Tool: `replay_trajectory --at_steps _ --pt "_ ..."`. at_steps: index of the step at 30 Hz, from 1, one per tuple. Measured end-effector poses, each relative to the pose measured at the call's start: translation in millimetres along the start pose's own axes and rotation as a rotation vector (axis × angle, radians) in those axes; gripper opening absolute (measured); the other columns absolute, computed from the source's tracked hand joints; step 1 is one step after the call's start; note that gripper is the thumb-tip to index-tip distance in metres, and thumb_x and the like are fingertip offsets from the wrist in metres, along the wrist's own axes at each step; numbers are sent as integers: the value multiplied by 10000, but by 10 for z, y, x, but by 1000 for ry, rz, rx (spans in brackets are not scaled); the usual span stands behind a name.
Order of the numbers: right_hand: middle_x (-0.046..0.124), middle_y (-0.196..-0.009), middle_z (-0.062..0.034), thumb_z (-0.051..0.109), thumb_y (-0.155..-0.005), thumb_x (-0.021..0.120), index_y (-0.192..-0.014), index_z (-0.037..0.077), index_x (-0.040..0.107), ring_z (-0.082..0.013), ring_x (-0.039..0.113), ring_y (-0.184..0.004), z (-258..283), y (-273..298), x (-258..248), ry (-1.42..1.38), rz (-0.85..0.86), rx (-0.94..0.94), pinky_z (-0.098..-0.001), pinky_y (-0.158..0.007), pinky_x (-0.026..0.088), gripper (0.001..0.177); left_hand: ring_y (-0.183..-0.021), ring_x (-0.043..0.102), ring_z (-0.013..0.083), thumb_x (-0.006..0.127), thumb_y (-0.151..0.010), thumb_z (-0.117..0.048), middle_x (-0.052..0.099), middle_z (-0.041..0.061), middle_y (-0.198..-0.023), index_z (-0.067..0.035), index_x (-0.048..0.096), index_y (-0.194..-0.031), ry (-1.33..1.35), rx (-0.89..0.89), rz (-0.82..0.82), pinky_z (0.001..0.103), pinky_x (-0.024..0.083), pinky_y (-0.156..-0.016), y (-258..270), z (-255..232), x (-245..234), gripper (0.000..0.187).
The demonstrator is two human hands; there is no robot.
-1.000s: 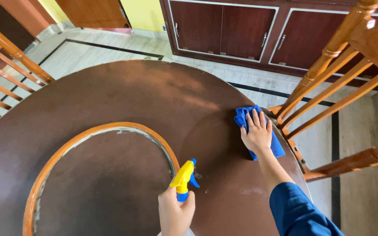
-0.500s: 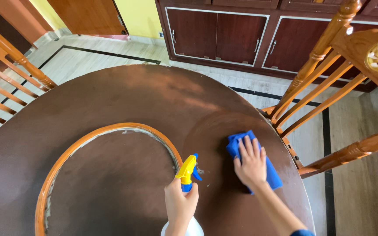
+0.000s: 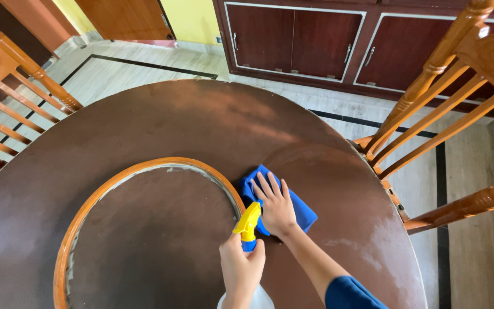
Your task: The person sprays a cleaning solution onto a round wooden table and wipes the surface with a blue cloth. They move around the table to clean different sections, including the area around a circular inlay.
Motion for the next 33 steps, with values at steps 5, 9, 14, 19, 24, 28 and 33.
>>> replay_trajectory --at_steps 5,9,14,19,24,28,33 --pt "345 -1624 -94 341 -868 601 -1521 153 433 -323 251 -1512 -370 -448 309 -144 -7 129 -574 -1204 169 700 -528 733 255 744 -735 -87 663 142 -578 50 659 -862 29 62 -31 350 538 -529 -17 27 -4 205" --pt "343 -1636 -96 378 -887 571 -1528 155 449 -317 257 -1518 -818 -634 502 -101 -52 223 -578 -1211 176 689 -487 718 238 725 -728 -60 667 145 -578 28 702 -1009 74 63 -20 340 521 -515 -40 60 25 295" --pt "339 -1641 -96 410 -903 540 -1542 164 444 -309 246 -1528 -1602 -649 601 -31 -70 368 -574 -1209 161 691 -566 766 204 713 -690 -28 695 135 -635 31 695 -1070 100 170 -77 307 560 -563 -63 80 48 386" --pt "334 -1659 -75 429 -929 524 -1534 174 455 -295 233 -1547 -2136 -268 538 14 -55 460 -571 -1227 138 660 -540 740 211 731 -675 -26 680 143 -622 24 710 -1027 42 95 -96 313 550 -561 -81 213 91 357" --pt "311 -1661 -81 428 -938 509 -1527 149 453 -306 210 -1541 -2058 135 351 57 -45 488 -559 -1221 131 654 -542 742 176 737 -705 -30 690 138 -632 33 699 -1002 40 18 -84 306 563 -569 -98 332 87 306" --pt "304 -1665 -61 412 -933 508 -1520 154 446 -291 208 -1548 -1740 574 123 54 -32 482 -528 -1239 140 644 -508 694 175 727 -777 -50 746 121 -768 39 675 -1005 371 -223 -54 318 579 -511 -177 485 144 250" --pt "291 -1662 -45 396 -891 531 -1521 178 437 -272 203 -1543 -1495 809 -25 65 3 501 -524 -1229 144 673 -526 557 110 707 -851 -96 796 16 -1032 40 611 -1074 661 -268 -31 291 494 -497 -327 148 112 278"
Point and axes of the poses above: each hand's wrist, its own y-axis away from the middle knuckle, its own x-axis out of the palm, z = x × y, the point moved 5 cm from there along -y, towards the middle knuckle
